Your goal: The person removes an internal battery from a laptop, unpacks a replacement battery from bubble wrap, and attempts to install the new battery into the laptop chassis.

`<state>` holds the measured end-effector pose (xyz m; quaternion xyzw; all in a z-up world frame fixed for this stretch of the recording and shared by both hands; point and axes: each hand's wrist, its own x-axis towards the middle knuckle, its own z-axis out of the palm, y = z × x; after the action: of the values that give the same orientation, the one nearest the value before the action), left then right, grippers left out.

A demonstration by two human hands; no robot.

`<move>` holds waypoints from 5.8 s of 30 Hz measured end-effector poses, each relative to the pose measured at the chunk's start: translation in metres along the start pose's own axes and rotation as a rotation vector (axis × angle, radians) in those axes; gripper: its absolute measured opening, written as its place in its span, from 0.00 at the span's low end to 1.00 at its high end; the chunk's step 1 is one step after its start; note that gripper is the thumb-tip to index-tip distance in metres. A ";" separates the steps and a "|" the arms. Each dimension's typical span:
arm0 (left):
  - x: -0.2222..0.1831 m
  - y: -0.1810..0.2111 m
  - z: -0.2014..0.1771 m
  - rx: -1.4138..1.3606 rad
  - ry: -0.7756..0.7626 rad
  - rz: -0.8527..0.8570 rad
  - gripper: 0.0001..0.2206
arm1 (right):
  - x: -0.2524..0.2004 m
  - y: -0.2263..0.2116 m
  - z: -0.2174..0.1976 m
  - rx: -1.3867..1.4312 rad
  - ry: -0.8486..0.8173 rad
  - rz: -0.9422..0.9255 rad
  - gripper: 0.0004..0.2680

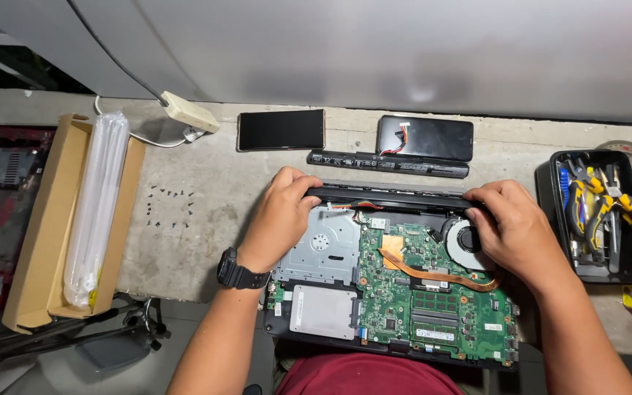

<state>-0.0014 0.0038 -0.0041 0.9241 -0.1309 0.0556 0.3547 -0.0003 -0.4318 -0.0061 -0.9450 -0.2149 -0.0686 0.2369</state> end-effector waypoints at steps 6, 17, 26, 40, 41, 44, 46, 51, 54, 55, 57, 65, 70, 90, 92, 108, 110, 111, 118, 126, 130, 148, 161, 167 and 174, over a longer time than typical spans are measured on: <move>0.002 -0.001 0.000 -0.022 0.022 0.014 0.11 | 0.003 0.006 0.003 -0.005 -0.004 0.005 0.09; 0.009 0.002 -0.005 0.011 -0.049 0.017 0.12 | 0.011 0.022 -0.009 0.031 -0.124 0.039 0.09; 0.011 -0.006 0.006 0.057 -0.023 0.086 0.10 | 0.013 0.022 -0.016 0.029 -0.155 0.084 0.09; 0.008 -0.011 0.018 0.166 0.041 0.174 0.08 | 0.011 0.001 -0.015 0.001 -0.015 -0.189 0.12; 0.009 -0.011 0.017 0.153 0.032 0.169 0.08 | 0.013 -0.001 -0.016 -0.021 -0.018 -0.223 0.12; 0.011 -0.012 0.016 0.151 0.011 0.163 0.09 | 0.017 -0.006 -0.013 -0.070 0.002 -0.262 0.12; 0.013 -0.010 0.015 0.157 0.000 0.167 0.09 | 0.018 -0.007 -0.010 -0.102 0.024 -0.263 0.11; 0.020 0.012 0.003 0.291 -0.080 0.236 0.05 | 0.022 -0.001 -0.005 -0.128 -0.004 -0.283 0.10; 0.023 0.014 0.016 0.351 -0.067 0.303 0.07 | 0.025 0.003 -0.007 -0.079 -0.048 -0.255 0.10; 0.022 0.013 0.018 0.349 -0.068 0.305 0.07 | 0.026 0.004 -0.007 -0.081 -0.048 -0.253 0.10; 0.020 0.012 0.022 0.467 -0.026 0.365 0.14 | 0.027 0.006 -0.006 0.005 -0.044 -0.240 0.09; 0.015 0.006 0.032 0.483 0.110 0.425 0.16 | 0.025 0.004 -0.005 -0.083 -0.071 -0.233 0.11; 0.007 0.006 0.037 0.556 0.185 0.438 0.15 | 0.022 0.001 -0.004 -0.158 -0.029 -0.289 0.09; 0.024 0.003 0.035 0.417 0.073 0.537 0.09 | 0.027 -0.003 -0.006 -0.261 -0.120 -0.136 0.08; 0.023 0.000 0.040 0.435 0.083 0.538 0.09 | 0.034 -0.010 -0.016 -0.191 -0.163 -0.110 0.08; 0.020 0.000 0.045 0.451 0.135 0.542 0.11 | 0.036 -0.012 0.031 -0.266 -0.077 -0.209 0.09; 0.022 0.001 0.044 0.446 0.138 0.542 0.11 | 0.044 -0.017 0.022 -0.228 -0.123 -0.182 0.10; 0.021 0.001 0.043 0.439 0.136 0.538 0.10 | 0.047 -0.021 0.018 -0.188 -0.174 -0.152 0.11; 0.022 -0.006 0.046 0.428 0.124 0.531 0.08 | 0.056 -0.037 0.029 -0.151 -0.178 -0.180 0.11; 0.025 -0.005 0.045 0.352 0.041 0.481 0.06 | 0.049 -0.029 0.048 -0.228 -0.149 -0.123 0.10; 0.027 -0.006 0.044 0.376 0.036 0.485 0.05 | 0.062 -0.057 0.033 -0.219 -0.175 -0.116 0.11; 0.028 0.004 0.037 0.455 0.167 0.607 0.07 | 0.071 -0.077 0.069 -0.228 0.081 -0.405 0.14; 0.023 -0.001 0.036 0.335 0.106 0.524 0.09 | 0.072 -0.080 0.059 -0.091 -0.019 -0.347 0.14; 0.027 0.010 0.016 0.188 -0.051 0.402 0.15 | 0.077 -0.086 0.054 -0.090 -0.063 -0.329 0.13; 0.028 -0.003 0.033 0.222 -0.008 0.416 0.16 | 0.078 -0.076 0.058 -0.064 -0.090 -0.314 0.12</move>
<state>0.0271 -0.0219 -0.0251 0.9109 -0.3129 0.1380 0.2311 0.0376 -0.3142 -0.0073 -0.9089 -0.3681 -0.0693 0.1832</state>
